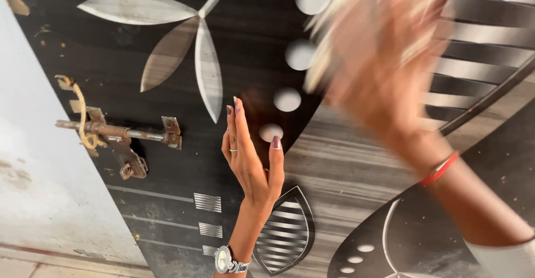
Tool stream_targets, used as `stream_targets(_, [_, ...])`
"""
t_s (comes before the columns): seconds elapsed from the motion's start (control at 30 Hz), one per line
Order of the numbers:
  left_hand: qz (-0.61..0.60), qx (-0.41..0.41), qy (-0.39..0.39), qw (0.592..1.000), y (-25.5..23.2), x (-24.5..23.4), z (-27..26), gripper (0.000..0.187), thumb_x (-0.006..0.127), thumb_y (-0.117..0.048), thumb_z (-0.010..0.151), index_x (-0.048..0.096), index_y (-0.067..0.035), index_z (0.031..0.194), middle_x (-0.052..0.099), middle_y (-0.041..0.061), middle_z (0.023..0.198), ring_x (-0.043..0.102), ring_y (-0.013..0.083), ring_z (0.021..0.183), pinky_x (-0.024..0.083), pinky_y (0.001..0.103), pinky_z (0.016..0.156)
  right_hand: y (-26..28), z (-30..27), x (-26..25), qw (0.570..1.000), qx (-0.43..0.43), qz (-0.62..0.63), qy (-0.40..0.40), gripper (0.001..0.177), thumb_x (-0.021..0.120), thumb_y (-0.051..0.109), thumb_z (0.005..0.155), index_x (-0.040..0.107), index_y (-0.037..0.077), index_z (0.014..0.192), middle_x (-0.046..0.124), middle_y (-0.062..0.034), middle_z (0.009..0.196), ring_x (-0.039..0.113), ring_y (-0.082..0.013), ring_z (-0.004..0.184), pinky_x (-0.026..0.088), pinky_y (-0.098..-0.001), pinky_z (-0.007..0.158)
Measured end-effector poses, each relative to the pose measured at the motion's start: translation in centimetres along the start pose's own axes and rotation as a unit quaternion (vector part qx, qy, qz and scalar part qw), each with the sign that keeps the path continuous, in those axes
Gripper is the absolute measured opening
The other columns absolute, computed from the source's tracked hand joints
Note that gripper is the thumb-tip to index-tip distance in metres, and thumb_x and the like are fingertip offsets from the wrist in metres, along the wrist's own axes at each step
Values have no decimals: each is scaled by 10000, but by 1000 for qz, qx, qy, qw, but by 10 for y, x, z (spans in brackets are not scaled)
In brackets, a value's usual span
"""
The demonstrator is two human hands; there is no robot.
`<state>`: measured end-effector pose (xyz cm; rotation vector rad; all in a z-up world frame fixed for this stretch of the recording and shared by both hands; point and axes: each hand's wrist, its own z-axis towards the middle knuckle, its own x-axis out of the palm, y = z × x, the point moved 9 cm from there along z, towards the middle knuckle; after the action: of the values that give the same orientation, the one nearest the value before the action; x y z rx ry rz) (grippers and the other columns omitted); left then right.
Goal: The person wipes the surface of a dark metal door with a white cloth. They use their right hand to wipe in circular and back-and-forth motions while their left hand rests on the door for stability. The person cleans around the decorative leaf-shaped cutouts and the latch area.
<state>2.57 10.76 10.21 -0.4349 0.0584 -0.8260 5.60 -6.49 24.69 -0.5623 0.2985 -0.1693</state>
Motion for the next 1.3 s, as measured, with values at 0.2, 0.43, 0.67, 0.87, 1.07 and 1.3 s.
stream_targets(0.2, [53, 33, 34, 997, -9, 13, -1, 578, 579, -255, 1028, 457, -31, 1546, 340, 242, 1667, 289, 384, 1594, 229, 466, 1279, 70, -99, 25, 917, -240, 293, 121, 569, 577, 441, 940, 591, 70, 1372, 498, -251, 1466, 478, -425, 1313, 463, -520, 979])
stream_targets(0.43, [102, 42, 28, 993, -11, 23, -1, 569, 562, -274, 1041, 457, -34, 1547, 300, 256, 1666, 276, 403, 1586, 194, 499, 1270, -203, -73, 83, 935, 328, 122, -59, 652, 550, 340, 952, 437, -3, 1495, 350, -266, 1572, 329, -433, 1427, 299, -601, 1071])
stream_targets(0.67, [114, 51, 38, 991, -18, 25, -8, 564, 535, -273, 1054, 452, -15, 1549, 279, 281, 1666, 253, 436, 1586, 183, 508, 1267, -44, -121, 75, 964, 247, 32, 96, 763, 523, 238, 965, 284, -77, 1618, 203, -280, 1677, 180, -442, 1541, 135, -683, 1164])
stream_targets(0.87, [119, 61, 72, 988, -13, 20, -12, 590, 483, -275, 1038, 429, 7, 1553, 292, 277, 1661, 261, 431, 1581, 167, 510, 1266, 90, -107, 18, 958, 37, 278, -65, 547, 706, 331, 955, 611, 253, 1488, 432, -22, 1633, 405, -273, 1510, 394, -499, 1046])
stream_targets(1.07, [123, 44, 67, 989, -9, 26, -16, 613, 481, -266, 1061, 374, 52, 1575, 286, 274, 1677, 233, 416, 1605, 128, 527, 1294, -165, -267, 112, 711, 501, 412, -271, 616, 434, 359, 1213, 116, 123, 1686, 85, -109, 1777, 93, -264, 1648, 120, -433, 1370])
stream_targets(1.3, [130, 43, 56, 989, -8, 35, -19, 642, 464, -295, 1073, 339, 82, 1578, 254, 286, 1676, 198, 425, 1603, 110, 526, 1287, -127, -252, 114, 841, 535, -73, 24, 665, 400, 252, 1164, 69, 35, 1699, 25, -126, 1785, 17, -296, 1663, -18, -490, 1311])
